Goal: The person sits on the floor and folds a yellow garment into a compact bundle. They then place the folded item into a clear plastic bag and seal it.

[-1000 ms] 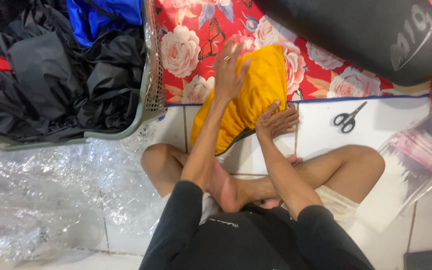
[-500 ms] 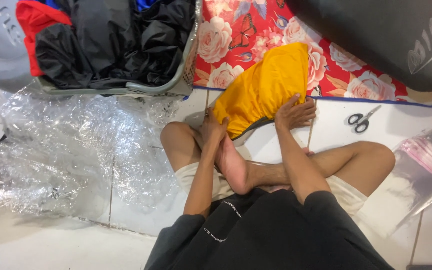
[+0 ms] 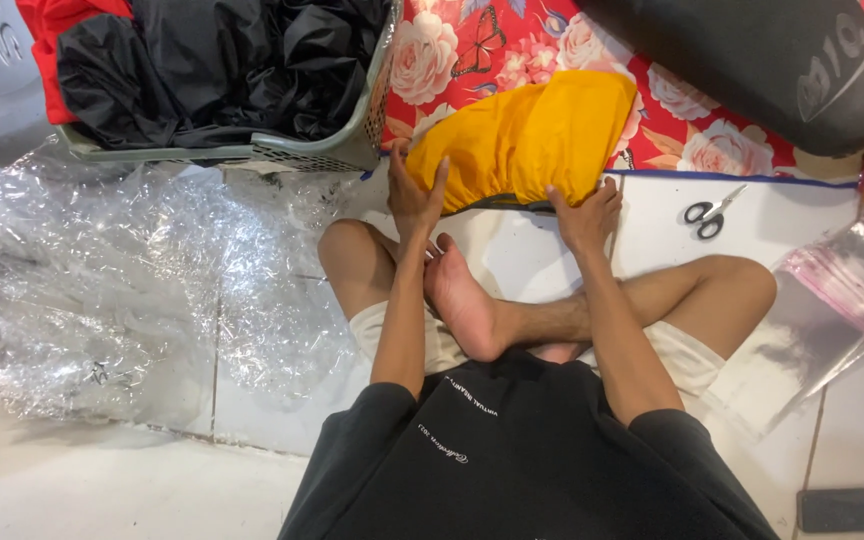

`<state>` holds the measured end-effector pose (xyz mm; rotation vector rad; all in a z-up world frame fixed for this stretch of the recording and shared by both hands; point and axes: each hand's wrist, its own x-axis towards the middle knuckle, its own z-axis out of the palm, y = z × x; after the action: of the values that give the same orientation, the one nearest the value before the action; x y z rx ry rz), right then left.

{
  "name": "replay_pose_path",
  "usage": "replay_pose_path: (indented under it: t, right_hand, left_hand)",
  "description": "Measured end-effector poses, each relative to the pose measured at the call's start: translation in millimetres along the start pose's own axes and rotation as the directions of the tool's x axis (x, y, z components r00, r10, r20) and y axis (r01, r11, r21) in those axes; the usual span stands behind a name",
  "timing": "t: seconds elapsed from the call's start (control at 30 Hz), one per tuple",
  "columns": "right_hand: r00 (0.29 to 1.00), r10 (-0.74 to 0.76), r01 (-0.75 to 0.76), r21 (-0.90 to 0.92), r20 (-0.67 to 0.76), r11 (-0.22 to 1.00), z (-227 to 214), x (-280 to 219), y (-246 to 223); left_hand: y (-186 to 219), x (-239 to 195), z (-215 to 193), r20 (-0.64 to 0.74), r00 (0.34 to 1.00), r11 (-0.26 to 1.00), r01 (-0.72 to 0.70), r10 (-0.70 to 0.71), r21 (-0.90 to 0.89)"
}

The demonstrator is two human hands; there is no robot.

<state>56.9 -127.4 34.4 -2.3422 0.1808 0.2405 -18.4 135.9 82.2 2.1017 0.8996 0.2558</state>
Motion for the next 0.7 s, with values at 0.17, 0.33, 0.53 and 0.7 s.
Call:
replay_pose_path:
  t: [0.17, 0.33, 0.53, 0.7]
  right_hand:
    - [0.997, -0.077, 0.078, -0.123, 0.007, 0.989, 5.8, 5.7, 12.2]
    - [0.996, -0.084, 0.082, -0.163, -0.006, 0.983, 4.7, 3.7, 3.9]
    - [0.999, -0.039, 0.043, -0.167, 0.023, 0.985, 1.1, 2.2, 1.4]
    - [0.999, -0.033, 0.036, -0.165, 0.024, 0.986, -1.0, -1.1, -3.9]
  left_hand:
    - [-33.7, -22.6, -11.9, 0.181, 0.962, 0.967, 0.225, -0.203, -0.116]
    - [-46.6, -17.1, -17.8, 0.21, 0.96, 0.951, 0.227, -0.183, -0.211]
    - [-28.9, -26.6, -16.5, 0.123, 0.989, 0.975, 0.103, -0.08, -0.197]
    - [-38.7, -23.4, -6.3, 0.033, 0.975, 0.927, 0.217, -0.218, -0.306]
